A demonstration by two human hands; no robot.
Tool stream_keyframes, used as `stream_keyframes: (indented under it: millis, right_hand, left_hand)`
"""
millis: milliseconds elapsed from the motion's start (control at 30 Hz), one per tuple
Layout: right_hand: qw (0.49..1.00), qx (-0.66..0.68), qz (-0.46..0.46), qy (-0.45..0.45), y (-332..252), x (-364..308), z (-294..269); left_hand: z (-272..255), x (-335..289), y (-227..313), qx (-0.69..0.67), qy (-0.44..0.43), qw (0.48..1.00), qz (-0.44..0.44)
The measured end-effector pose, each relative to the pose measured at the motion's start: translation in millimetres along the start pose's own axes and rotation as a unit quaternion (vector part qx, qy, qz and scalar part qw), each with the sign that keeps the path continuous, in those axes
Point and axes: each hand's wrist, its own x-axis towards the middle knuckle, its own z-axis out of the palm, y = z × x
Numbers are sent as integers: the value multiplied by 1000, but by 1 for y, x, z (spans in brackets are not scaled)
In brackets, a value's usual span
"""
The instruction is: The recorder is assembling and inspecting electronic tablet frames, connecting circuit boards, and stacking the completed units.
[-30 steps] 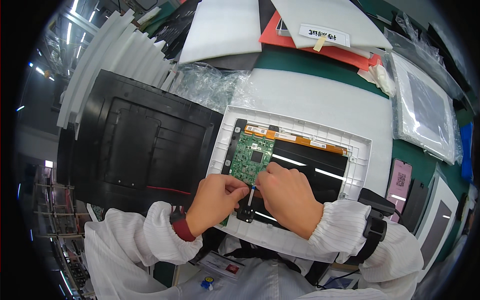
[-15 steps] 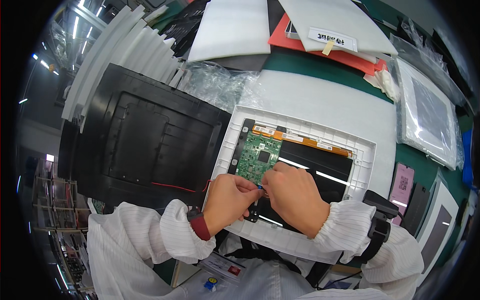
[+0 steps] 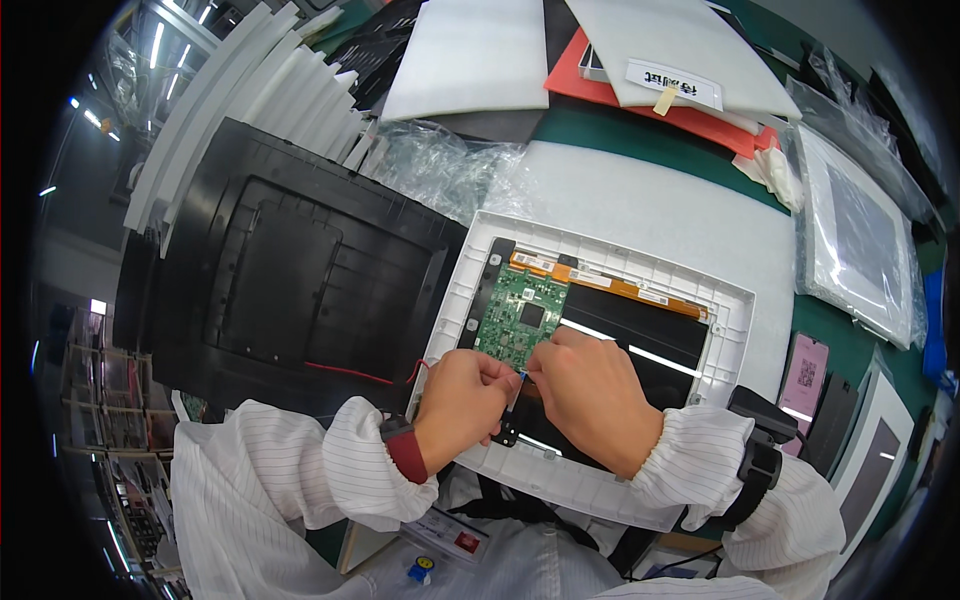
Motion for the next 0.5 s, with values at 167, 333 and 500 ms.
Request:
stream_keyframes:
  millis: [167,333,500]
  right_hand:
    - [1000,-10,-4,9,0,-2,-2]
    - [1000,-12,-10,-4,0,1,1]
    - [1000,-15,-2,18,0,-1,1]
  left_hand:
    - [2,-2,-1,-5,7,1000,9]
    - [-8,-9,-1,-7,-11,1000,13]
    - [-1,-8,0,40,-4,998,43]
